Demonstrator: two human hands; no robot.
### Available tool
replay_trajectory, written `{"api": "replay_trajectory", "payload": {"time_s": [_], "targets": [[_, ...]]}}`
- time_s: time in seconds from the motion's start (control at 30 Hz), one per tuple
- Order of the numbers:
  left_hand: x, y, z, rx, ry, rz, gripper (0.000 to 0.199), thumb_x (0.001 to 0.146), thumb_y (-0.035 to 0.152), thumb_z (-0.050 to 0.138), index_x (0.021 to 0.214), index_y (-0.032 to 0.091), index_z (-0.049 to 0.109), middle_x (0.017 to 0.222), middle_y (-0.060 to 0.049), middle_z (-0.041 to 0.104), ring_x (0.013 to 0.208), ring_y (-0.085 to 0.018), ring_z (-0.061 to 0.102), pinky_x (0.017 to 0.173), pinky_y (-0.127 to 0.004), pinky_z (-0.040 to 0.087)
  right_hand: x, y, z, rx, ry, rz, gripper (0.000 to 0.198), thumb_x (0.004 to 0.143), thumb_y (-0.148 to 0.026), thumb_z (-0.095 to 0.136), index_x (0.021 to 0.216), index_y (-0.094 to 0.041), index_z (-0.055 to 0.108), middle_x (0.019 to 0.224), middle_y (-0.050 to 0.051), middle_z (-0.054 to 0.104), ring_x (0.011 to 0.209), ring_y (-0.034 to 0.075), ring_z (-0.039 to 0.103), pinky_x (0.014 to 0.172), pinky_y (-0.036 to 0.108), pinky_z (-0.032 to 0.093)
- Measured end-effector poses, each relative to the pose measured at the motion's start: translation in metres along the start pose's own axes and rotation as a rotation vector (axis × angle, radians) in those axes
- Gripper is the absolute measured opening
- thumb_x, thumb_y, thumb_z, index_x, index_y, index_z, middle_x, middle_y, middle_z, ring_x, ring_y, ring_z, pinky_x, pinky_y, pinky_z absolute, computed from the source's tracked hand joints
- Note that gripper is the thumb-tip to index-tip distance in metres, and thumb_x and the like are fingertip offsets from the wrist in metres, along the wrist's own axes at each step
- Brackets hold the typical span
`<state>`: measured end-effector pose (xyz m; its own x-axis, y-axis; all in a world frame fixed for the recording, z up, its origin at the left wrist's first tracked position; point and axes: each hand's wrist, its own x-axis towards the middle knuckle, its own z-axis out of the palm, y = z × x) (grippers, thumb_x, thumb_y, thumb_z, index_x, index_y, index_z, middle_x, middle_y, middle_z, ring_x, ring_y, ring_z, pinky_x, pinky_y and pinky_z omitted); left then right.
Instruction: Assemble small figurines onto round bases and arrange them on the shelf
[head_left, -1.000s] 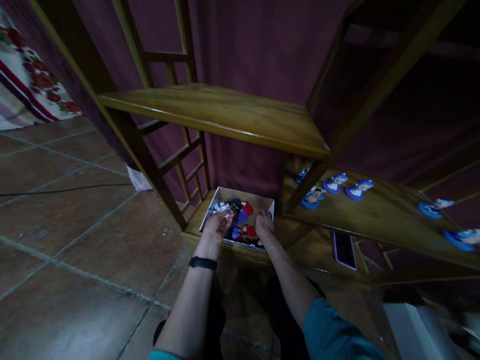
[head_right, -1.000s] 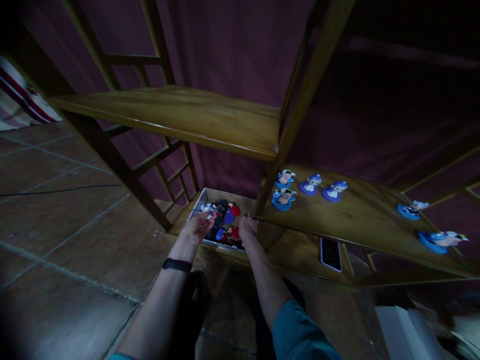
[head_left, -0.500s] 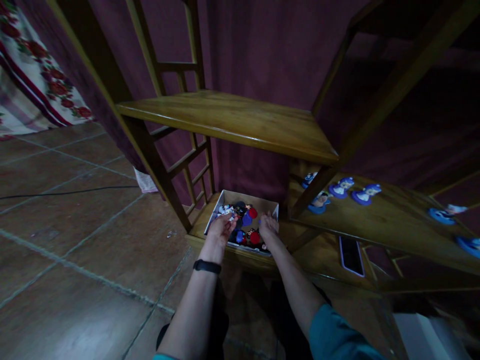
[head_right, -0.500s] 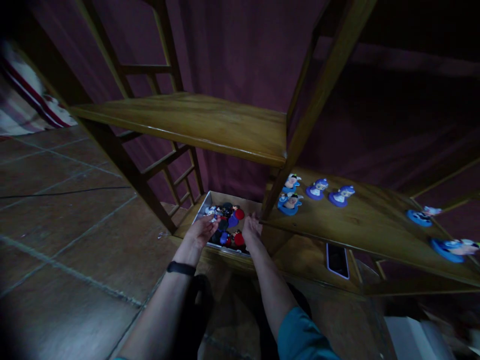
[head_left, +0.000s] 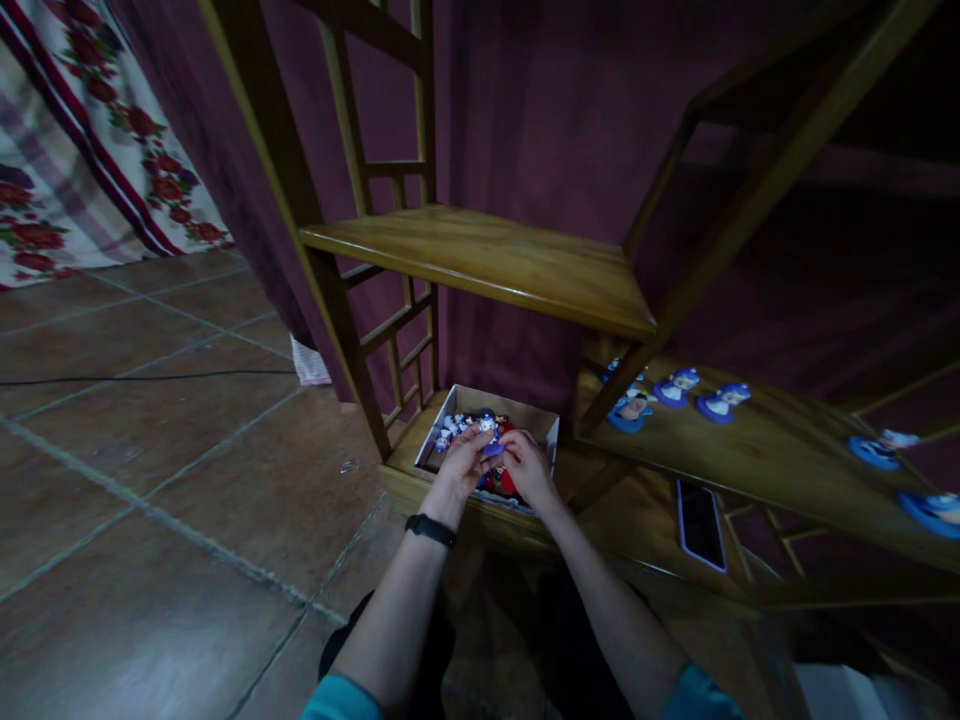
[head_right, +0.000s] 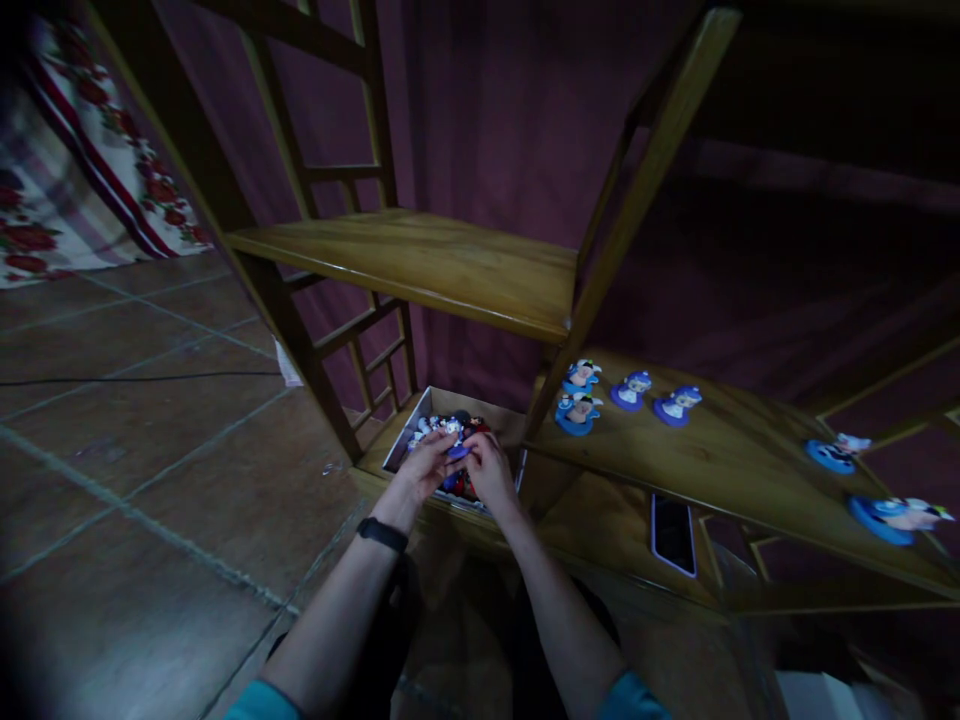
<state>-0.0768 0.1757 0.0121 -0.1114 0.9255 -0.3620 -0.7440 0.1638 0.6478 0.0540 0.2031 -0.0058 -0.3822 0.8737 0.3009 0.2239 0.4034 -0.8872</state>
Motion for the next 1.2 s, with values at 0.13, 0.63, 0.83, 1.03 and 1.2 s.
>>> {"api": "replay_trajectory", "payload": {"time_s": [0.13,0.63,0.83,1.03,1.2], "targets": [[0.001,-0.009,0.000,0.052,-0.008,0.050,0.023,0.062,0.011,0.073,0.080,0.014,0.059,0.076,-0.004,0.066,0.069,-0.015,0.063,0.071,-0.032,0.052,-0.006,0.002,-0.014,-0.027,0.037,0.079,0.025,0.078,-0.022,0.045,0.100,-0.024,0.058,0.092,0.001,0.063,0.086,0.016,0.061,0.081,0.032,0.048],[0.017,-0.031,0.001,0.618,-0.133,0.435,0.042,0.057,0.002,0.059,0.097,0.017,0.060,0.097,-0.004,0.064,0.087,-0.016,0.058,0.083,-0.031,0.044,0.019,0.013,-0.006,0.343,0.193,0.348,0.030,0.064,-0.040,0.063,0.089,-0.022,0.064,0.087,0.001,0.065,0.078,0.018,0.060,0.072,0.032,0.051],[0.010,-0.028,0.005,0.383,-0.058,0.306,0.048,0.054,0.000,0.058,0.098,0.018,0.056,0.092,-0.002,0.062,0.082,-0.013,0.056,0.074,-0.026,0.043,0.022,0.006,-0.011,0.418,0.214,0.357,0.034,0.064,-0.041,0.063,0.092,-0.021,0.063,0.087,0.003,0.064,0.072,0.017,0.060,0.066,0.030,0.052],[0.005,-0.023,0.012,0.189,0.023,0.220,0.043,0.052,-0.007,0.054,0.088,0.017,0.057,0.075,0.002,0.060,0.070,-0.010,0.056,0.068,-0.021,0.042,0.021,0.004,-0.012,0.240,0.132,0.257,0.028,0.065,-0.028,0.057,0.093,-0.022,0.060,0.087,0.001,0.063,0.076,0.016,0.058,0.070,0.028,0.049],[0.006,-0.023,0.015,0.309,0.081,0.285,0.034,0.056,-0.007,0.058,0.081,0.017,0.060,0.068,0.004,0.060,0.064,-0.009,0.055,0.063,-0.020,0.042,0.020,0.006,-0.015,0.153,0.099,0.172,0.026,0.068,-0.026,0.054,0.093,-0.022,0.059,0.084,0.000,0.061,0.077,0.016,0.056,0.072,0.028,0.047]]}}
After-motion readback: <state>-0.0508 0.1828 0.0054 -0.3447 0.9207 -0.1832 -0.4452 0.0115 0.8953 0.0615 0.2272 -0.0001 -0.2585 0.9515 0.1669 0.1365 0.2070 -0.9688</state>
